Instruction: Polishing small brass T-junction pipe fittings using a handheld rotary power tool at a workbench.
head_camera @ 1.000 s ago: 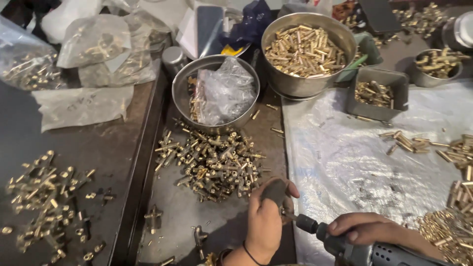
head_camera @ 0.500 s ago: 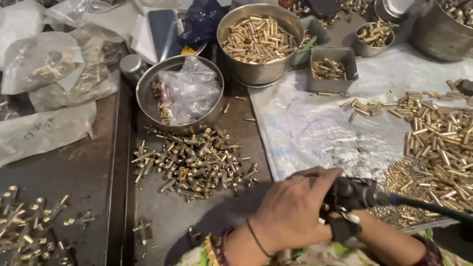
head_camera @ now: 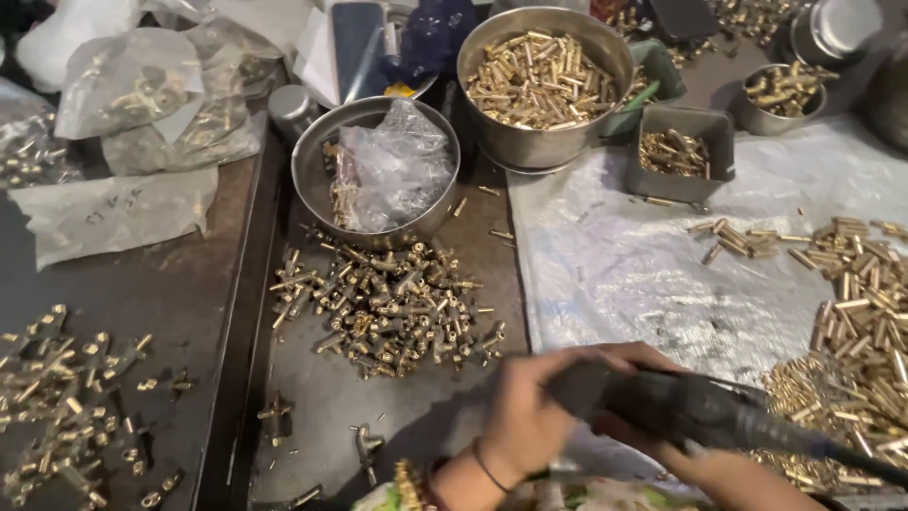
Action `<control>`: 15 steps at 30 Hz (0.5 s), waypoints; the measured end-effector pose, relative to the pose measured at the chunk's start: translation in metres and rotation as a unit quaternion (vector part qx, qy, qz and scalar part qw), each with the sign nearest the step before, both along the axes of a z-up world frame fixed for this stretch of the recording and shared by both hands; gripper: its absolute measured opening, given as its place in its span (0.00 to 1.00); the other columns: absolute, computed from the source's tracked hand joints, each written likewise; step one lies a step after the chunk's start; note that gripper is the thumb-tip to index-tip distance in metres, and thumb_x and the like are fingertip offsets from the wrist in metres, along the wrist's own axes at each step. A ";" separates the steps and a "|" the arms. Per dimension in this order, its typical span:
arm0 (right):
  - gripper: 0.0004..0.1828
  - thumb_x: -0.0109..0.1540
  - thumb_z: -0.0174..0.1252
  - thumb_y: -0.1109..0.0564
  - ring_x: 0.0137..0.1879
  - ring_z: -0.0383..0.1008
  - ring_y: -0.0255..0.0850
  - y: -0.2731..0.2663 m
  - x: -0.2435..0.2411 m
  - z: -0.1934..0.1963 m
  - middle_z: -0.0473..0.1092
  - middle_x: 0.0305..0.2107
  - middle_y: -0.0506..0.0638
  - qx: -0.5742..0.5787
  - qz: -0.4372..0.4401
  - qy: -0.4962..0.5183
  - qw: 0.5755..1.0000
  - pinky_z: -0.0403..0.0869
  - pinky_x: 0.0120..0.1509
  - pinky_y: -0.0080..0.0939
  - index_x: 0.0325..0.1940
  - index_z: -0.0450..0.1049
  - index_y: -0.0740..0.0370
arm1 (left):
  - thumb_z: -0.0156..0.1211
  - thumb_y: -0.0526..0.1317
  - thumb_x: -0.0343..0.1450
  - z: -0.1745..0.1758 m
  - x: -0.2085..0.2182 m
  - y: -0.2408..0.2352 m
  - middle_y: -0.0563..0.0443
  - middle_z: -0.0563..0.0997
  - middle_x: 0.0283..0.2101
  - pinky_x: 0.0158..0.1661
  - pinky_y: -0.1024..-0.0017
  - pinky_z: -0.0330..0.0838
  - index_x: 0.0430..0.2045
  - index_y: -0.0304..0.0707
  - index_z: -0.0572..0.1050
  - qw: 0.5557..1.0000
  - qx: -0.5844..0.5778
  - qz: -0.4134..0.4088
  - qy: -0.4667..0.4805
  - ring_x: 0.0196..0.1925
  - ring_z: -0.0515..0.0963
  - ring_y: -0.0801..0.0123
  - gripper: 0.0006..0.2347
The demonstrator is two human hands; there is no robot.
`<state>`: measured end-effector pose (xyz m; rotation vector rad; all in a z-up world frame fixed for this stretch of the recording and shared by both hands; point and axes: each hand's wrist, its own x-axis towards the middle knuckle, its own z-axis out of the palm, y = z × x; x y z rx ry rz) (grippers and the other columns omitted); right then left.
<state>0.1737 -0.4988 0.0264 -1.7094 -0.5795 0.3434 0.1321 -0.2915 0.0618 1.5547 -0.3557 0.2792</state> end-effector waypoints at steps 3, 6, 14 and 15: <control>0.29 0.51 0.72 0.68 0.59 0.77 0.47 0.004 -0.016 0.057 0.75 0.52 0.59 0.058 0.000 -0.015 0.998 0.78 0.61 0.48 0.53 0.70 0.59 | 0.50 0.41 0.76 -0.019 0.008 0.015 0.55 0.72 0.22 0.25 0.77 0.59 0.36 0.30 0.81 0.936 -0.265 0.039 0.230 0.22 0.68 0.77 0.13; 0.27 0.53 0.71 0.69 0.62 0.76 0.51 -0.001 -0.019 0.064 0.73 0.54 0.64 0.134 0.004 -0.011 0.991 0.80 0.59 0.51 0.53 0.70 0.61 | 0.49 0.43 0.75 -0.008 0.011 0.023 0.58 0.68 0.16 0.18 0.77 0.52 0.29 0.30 0.80 0.872 -0.348 0.091 0.333 0.15 0.62 0.79 0.15; 0.26 0.53 0.68 0.70 0.61 0.77 0.51 0.009 -0.028 0.065 0.74 0.53 0.66 0.102 -0.010 -0.076 0.992 0.78 0.64 0.50 0.54 0.69 0.63 | 0.52 0.45 0.76 -0.005 0.007 0.024 0.60 0.63 0.14 0.16 0.77 0.49 0.25 0.28 0.77 0.869 -0.366 0.072 0.324 0.13 0.57 0.80 0.16; 0.26 0.54 0.67 0.70 0.61 0.77 0.51 0.007 -0.029 0.064 0.72 0.54 0.68 0.135 -0.007 -0.030 0.990 0.82 0.57 0.49 0.54 0.69 0.64 | 0.51 0.47 0.76 -0.003 0.008 0.024 0.60 0.63 0.13 0.15 0.77 0.48 0.24 0.28 0.77 0.866 -0.371 0.067 0.328 0.12 0.56 0.80 0.18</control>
